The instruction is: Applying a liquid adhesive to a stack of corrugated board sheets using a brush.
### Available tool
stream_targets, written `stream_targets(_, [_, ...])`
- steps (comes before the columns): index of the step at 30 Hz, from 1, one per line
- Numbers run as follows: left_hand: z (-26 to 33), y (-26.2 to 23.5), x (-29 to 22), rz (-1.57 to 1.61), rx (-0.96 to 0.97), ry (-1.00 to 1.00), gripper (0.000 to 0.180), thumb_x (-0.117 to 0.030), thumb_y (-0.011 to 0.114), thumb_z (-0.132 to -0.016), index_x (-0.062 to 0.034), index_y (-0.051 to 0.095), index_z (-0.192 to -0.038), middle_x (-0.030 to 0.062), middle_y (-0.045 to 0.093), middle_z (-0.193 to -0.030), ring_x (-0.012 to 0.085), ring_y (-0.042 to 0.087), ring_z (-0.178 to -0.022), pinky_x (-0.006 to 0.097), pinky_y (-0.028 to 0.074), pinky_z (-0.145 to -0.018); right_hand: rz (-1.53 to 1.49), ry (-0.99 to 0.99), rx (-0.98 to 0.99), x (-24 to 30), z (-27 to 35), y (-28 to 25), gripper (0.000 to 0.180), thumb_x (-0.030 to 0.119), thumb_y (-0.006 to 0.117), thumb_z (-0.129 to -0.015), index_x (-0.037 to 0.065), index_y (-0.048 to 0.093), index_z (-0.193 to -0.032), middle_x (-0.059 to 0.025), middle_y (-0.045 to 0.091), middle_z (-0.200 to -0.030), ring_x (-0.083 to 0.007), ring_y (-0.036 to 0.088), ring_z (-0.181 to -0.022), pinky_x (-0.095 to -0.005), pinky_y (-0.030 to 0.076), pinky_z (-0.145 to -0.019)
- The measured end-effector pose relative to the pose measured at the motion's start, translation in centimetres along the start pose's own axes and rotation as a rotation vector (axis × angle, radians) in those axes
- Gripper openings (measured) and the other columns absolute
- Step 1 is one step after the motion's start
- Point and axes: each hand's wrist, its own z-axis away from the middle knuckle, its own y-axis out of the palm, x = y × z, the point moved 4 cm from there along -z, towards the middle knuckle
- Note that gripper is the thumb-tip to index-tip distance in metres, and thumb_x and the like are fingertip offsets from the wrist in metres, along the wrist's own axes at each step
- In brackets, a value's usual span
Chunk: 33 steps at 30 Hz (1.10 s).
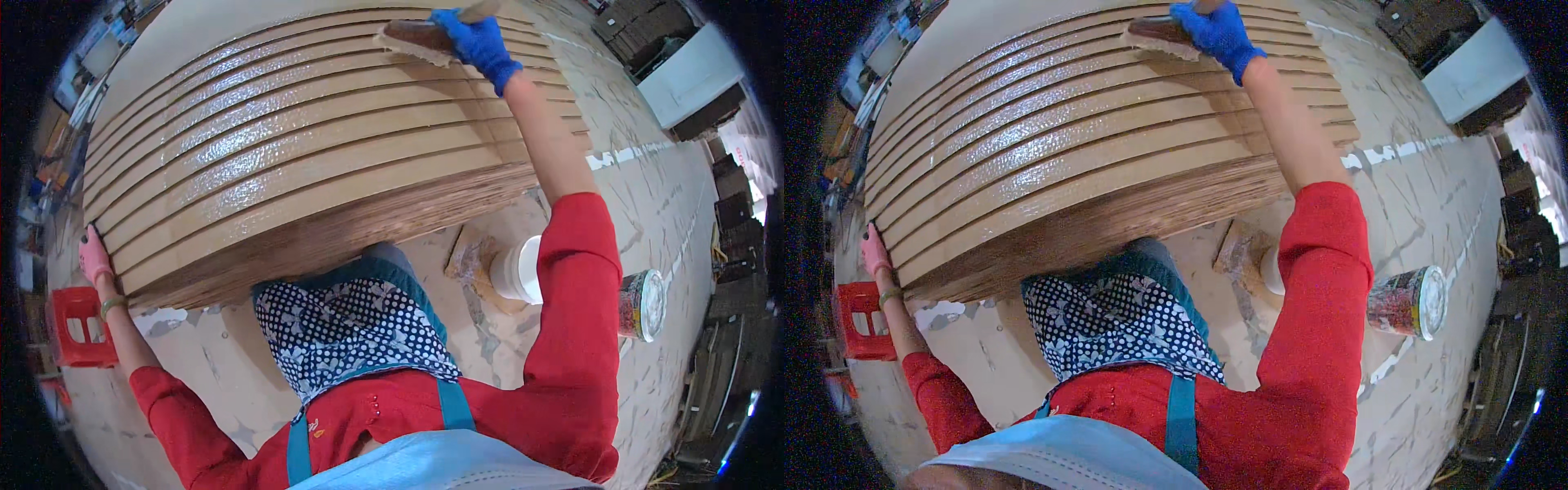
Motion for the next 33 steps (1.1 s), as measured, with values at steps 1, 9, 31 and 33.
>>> stream_targets(1, [-0.1, 0.0, 0.1, 0.001, 0.000, 0.002, 0.071, -0.058, 0.037, -0.074, 0.0030, 0.050, -0.107, 0.0198, 0.050, -0.110, 0.0329, 0.046, -0.103, 0.037, 0.033, -0.088, 0.051, -0.011, 0.022, -0.6, 0.8, 0.0, 0.017, 0.014, 0.047, -0.080, 0.006, 0.062, -0.080, 0.0035, 0.051, -0.065, -0.0048, 0.041, -0.049, -0.0192, 0.034, -0.044])
stream_targets(9, [-1.1, 1.6, 1.3, 0.106, 0.135, -0.044, 0.069, -0.055, 0.041, -0.075, 0.0051, 0.050, -0.106, 0.0200, 0.050, -0.109, 0.0329, 0.047, -0.102, 0.037, 0.034, -0.086, -0.052, 0.183, 0.218, 0.9, 10.8, -3.0, 0.015, 0.015, 0.051, -0.078, 0.005, 0.062, -0.078, -0.0021, 0.059, -0.075, -0.0105, 0.054, -0.067, -0.0245, 0.043, -0.063])
stream_targets(31, [-2.3, 2.2, 1.9, 0.055, 0.053, -0.030, 0.069, -0.056, 0.041, -0.073, 0.0039, 0.051, -0.105, 0.0214, 0.051, -0.107, 0.0337, 0.047, -0.102, 0.037, 0.034, -0.087, -0.110, -0.099, 0.006, 3.0, 5.9, -2.4, 0.017, 0.015, 0.050, -0.079, 0.002, 0.059, -0.075, -0.0039, 0.058, -0.071, -0.0114, 0.054, -0.070, -0.0252, 0.043, -0.066])
stream_targets(33, [-1.7, 1.8, 1.7, 0.036, 0.049, -0.043, 0.070, -0.057, 0.041, -0.073, 0.0039, 0.051, -0.105, 0.0214, 0.051, -0.107, 0.0338, 0.047, -0.102, 0.038, 0.034, -0.087, -0.077, -0.086, 0.052, 3.0, 1.3, 0.1, 0.015, 0.015, 0.053, -0.078, 0.002, 0.059, -0.074, -0.0022, 0.056, -0.066, -0.0105, 0.052, -0.063, -0.0243, 0.041, -0.059])
